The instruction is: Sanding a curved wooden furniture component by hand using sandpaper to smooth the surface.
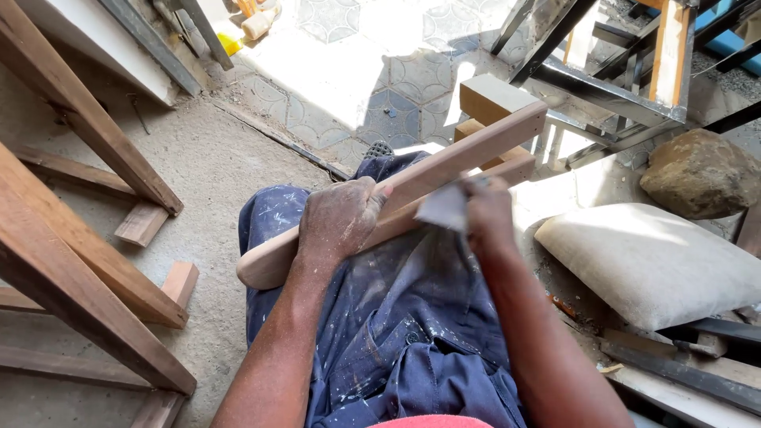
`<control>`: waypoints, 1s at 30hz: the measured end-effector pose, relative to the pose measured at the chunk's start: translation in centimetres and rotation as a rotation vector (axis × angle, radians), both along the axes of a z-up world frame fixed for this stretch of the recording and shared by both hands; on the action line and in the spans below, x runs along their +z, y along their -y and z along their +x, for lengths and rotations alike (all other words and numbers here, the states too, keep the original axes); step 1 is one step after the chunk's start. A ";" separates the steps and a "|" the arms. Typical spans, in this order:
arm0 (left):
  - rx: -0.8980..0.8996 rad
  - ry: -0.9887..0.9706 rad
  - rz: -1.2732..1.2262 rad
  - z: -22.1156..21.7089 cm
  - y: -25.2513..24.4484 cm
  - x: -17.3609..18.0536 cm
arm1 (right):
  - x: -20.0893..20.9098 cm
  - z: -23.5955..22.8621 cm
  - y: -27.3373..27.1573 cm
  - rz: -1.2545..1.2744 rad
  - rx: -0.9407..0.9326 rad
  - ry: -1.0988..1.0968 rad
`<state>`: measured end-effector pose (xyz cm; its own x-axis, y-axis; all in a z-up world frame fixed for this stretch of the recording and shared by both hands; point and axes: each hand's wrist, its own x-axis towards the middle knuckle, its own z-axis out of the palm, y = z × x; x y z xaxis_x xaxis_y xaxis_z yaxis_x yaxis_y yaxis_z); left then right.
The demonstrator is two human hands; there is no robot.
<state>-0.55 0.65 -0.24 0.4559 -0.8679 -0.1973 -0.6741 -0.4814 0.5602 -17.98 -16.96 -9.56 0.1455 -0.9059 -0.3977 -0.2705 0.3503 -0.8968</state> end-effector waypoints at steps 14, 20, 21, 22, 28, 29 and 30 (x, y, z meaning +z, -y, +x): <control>-0.005 0.019 0.026 0.0 -0.3 0.1 | 4.0 -2.6 3.4 0.091 -0.041 0.273; -0.091 0.010 0.154 1.1 0.8 -0.7 | 4.7 -7.0 4.3 -0.293 0.215 0.013; -0.112 0.013 0.164 1.2 1.0 -1.0 | 5.0 -7.5 3.8 -0.526 0.319 -0.136; -0.105 0.010 0.167 1.1 1.0 -0.9 | 6.0 -7.4 3.2 -0.523 0.326 -0.137; -0.050 -0.156 0.129 1.4 1.2 0.0 | 5.1 -7.6 3.3 -1.094 0.733 -0.565; -0.054 -0.170 0.140 1.6 1.3 -0.2 | 4.1 -7.3 3.4 -1.145 0.818 -0.565; -0.060 -0.187 0.150 1.7 1.3 -0.5 | 3.1 -7.1 3.5 -1.196 0.902 -0.567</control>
<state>1.16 -0.68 -0.70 0.3481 -0.8468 -0.4021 -0.5953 -0.5310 0.6030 -25.05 -20.50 -6.43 0.8678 -0.4250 0.2574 -0.3680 -0.8978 -0.2418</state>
